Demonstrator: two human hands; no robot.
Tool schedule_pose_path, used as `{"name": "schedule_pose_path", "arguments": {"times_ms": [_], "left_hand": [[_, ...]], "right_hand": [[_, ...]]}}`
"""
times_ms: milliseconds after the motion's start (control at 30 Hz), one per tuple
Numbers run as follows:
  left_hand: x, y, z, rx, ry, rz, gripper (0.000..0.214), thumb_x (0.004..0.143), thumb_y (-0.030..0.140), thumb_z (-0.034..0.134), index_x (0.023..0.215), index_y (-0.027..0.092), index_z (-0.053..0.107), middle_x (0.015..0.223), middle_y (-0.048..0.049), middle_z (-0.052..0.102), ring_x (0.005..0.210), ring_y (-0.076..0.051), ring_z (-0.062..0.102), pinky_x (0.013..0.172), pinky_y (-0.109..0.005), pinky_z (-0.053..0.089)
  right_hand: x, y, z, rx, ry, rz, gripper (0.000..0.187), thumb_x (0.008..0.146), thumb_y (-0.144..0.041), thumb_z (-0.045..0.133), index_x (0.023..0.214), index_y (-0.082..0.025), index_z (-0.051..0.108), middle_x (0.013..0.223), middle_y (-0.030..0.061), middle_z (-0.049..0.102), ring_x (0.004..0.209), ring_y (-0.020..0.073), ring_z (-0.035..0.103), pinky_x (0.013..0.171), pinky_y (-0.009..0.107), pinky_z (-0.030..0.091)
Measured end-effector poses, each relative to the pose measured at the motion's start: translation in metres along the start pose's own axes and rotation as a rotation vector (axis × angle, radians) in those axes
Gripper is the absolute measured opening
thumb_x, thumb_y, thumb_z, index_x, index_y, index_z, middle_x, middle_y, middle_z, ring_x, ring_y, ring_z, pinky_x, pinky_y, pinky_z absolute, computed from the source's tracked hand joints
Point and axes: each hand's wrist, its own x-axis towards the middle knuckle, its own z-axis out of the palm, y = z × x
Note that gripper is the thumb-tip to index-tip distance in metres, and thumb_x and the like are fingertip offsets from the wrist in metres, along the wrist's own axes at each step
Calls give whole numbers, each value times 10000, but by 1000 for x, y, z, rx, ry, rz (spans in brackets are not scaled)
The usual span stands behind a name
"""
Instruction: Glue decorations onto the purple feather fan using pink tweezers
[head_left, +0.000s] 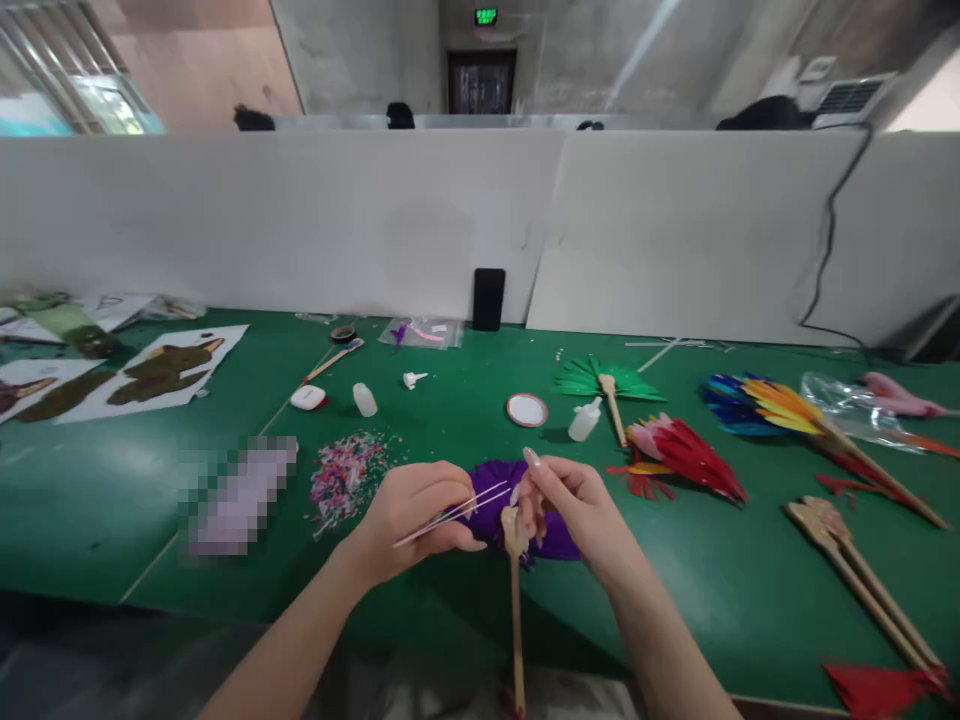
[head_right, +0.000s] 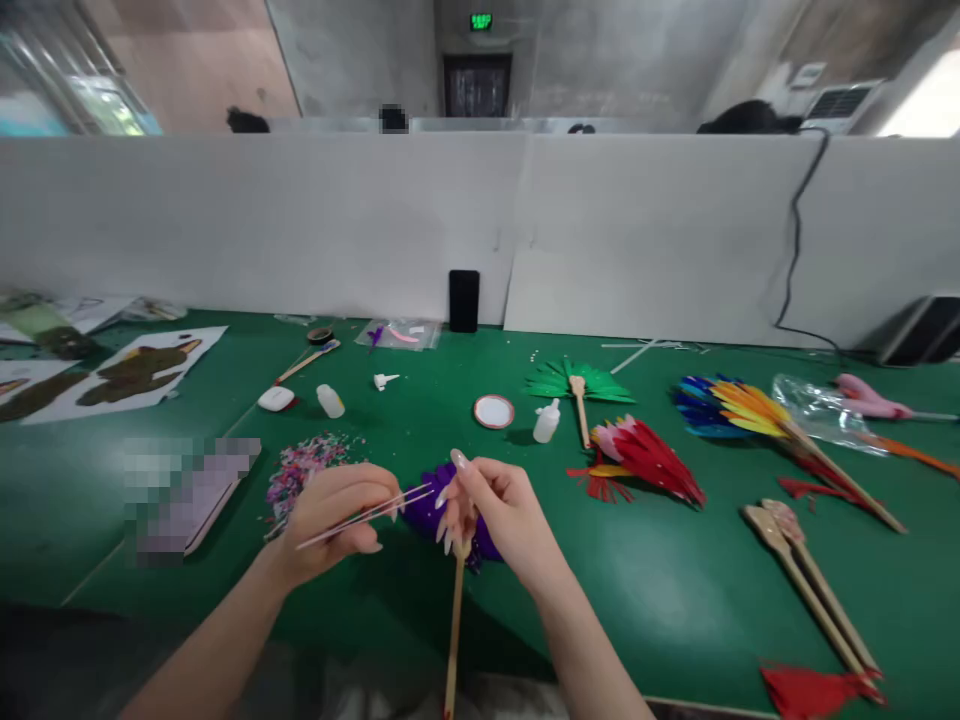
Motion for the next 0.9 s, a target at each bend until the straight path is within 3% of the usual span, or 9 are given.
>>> {"name": "schedule_pose_path", "arguments": {"times_ms": [167,467,700,900], "left_hand": [[25,12,19,-9,-131,32,423,937,482,351,823,171,613,751,-90,666,720,-179,635,639,-256,486],[54,27,32,28,-194,143,321,956,358,373,830,150,583,801,-92,641,714,-152,593,634,-234,448],[61,37,35,45,-258,190,190,914,266,502,787,144,570,797,-64,635,701,-129,571,636,-212,422],[62,43,40,114,-354,130,243,937,266,445,768,141,567,813,-71,646,721,-141,584,643,-223,415]], "right_hand": [[-21,-15,-16,-10,28,-52,437,780,-537,632,600,-142,578,446,-7,612,360,78,541,374,168,407],[-40,-31,-35,-55,42,-85,477,778,-577,607,591,-139,579,474,-1,622,368,75,537,371,170,406],[-48,-32,-44,-55,5,-42,475,766,-584,611,587,-146,570,444,-8,610,336,68,513,349,162,386],[-47,-28,-54,-92,-45,39,502,746,-618,605,593,-142,567,441,0,614,332,71,524,337,154,366]]}}
